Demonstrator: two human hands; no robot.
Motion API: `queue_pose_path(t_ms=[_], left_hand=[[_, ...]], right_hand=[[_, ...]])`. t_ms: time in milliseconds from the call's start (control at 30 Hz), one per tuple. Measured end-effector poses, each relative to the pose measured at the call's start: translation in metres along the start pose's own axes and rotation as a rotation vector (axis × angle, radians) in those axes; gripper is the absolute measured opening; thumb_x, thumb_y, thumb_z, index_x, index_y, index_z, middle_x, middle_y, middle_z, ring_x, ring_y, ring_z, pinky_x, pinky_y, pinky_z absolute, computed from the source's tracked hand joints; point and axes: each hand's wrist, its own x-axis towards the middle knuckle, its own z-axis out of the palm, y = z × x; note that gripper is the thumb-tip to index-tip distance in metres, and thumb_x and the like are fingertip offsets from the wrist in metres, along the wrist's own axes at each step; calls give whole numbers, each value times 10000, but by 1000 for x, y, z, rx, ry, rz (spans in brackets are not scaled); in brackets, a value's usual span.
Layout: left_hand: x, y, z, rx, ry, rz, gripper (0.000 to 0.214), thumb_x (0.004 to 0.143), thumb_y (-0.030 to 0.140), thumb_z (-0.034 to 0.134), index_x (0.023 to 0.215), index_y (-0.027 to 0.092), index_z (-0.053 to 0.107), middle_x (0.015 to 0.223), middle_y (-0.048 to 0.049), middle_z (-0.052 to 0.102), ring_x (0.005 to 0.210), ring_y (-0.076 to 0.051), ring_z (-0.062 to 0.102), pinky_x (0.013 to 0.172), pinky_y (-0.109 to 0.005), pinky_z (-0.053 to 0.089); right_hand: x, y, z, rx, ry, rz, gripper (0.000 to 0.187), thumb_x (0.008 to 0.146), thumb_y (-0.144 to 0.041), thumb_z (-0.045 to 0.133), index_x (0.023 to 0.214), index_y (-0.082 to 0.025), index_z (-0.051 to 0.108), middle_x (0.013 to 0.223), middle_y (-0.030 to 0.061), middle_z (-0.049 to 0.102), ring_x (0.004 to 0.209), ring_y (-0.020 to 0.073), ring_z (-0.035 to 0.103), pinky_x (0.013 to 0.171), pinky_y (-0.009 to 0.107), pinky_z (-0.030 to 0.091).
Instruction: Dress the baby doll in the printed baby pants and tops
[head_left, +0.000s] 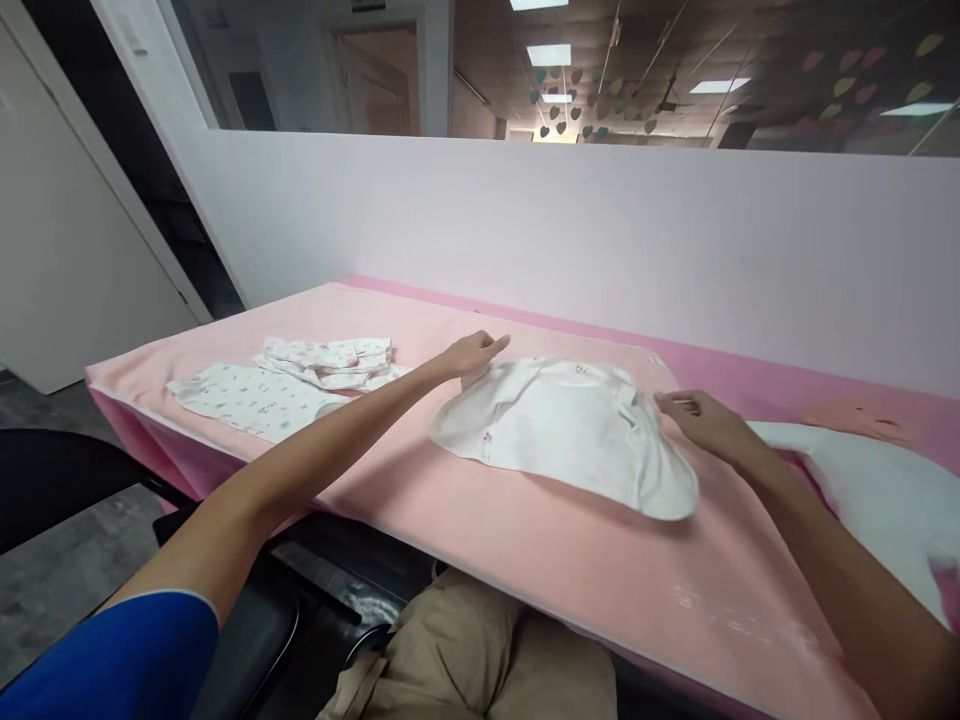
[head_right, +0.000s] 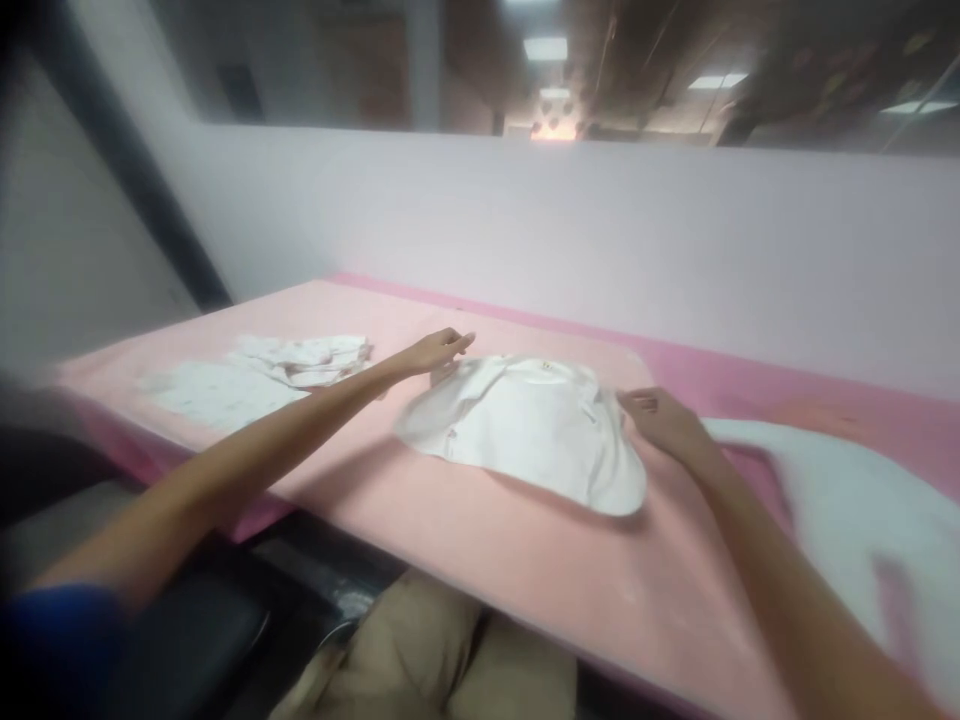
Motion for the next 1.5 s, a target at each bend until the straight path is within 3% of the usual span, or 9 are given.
queue_pose_path(t_ms=[200,367,567,700,900,1067,1233,1400,1500], left_hand=[[22,-82,34,146,20,-52,473,962,595,594,1223,207,664,1346,-124,737,1195,-312,700,1034,-413,517],[22,-89,45,244,74,-113,437,912,597,650,1155,240,716,1226,-84,763,1182,-331,684,1073,-471,486],[14,-86,45,173,116,-137,563,876,716,648,1173,238,648,1197,-89,740,1149,-320,666,1061,-485,467],[-1,-81,34,265,174,-78,544,873,725,633,1096,230,600,1179,-135,727,1182,-362,625,910,-451,493],[-18,-72,23,458,-166,-94,456,850,680,646,743,241,576,801,-50,728,759,-277,646,682,-361,386],[-19,-65,21,412,-232,-64,427,866,602,618,687,231,505,758,-38,679,703,-234,600,663,-343,362],[-29,-16,45,187,-72,-6,279,917,495,574,834,230,546,849,-32,693,774,-221,630,672,-324,403],[-52,26,71,55,-401,257,323,941,546,633,1040,239,652,928,-29,756,801,-214,686,681,-315,465],[-34,14,63,78,-355,338,400,1003,597,539,1050,236,705,1044,-60,776,900,-229,708,781,-342,523]], right_hand=[[24,82,52,80,-148,95,528,976,-609,601,1316,-219,706,1370,145,738,1209,345,711,970,439,542],[46,103,71,122,-42,129,401,940,-502,601,1197,-220,726,1266,126,776,1142,341,725,964,452,540],[33,77,78,34,30,157,393,924,-582,624,1111,-238,662,1085,108,782,970,316,728,835,423,516],[10,67,59,-119,-140,237,636,933,-860,459,860,-250,625,886,119,744,809,334,690,734,442,480],[-2,62,39,-107,-404,89,643,871,-823,615,669,-242,428,670,23,563,623,221,524,589,332,318],[-5,39,44,89,-244,-36,525,889,-726,638,753,-242,489,731,2,559,684,207,527,614,318,367],[-23,-10,65,347,-114,-118,365,907,-600,694,958,-257,580,969,26,700,876,248,642,765,357,496],[-56,-48,53,361,-529,-485,236,1004,-509,650,1107,-300,689,1187,26,743,1076,254,672,959,400,535],[-47,-40,40,294,-505,-451,276,1039,-552,592,1129,-319,710,1199,23,751,1084,257,682,939,407,550]])
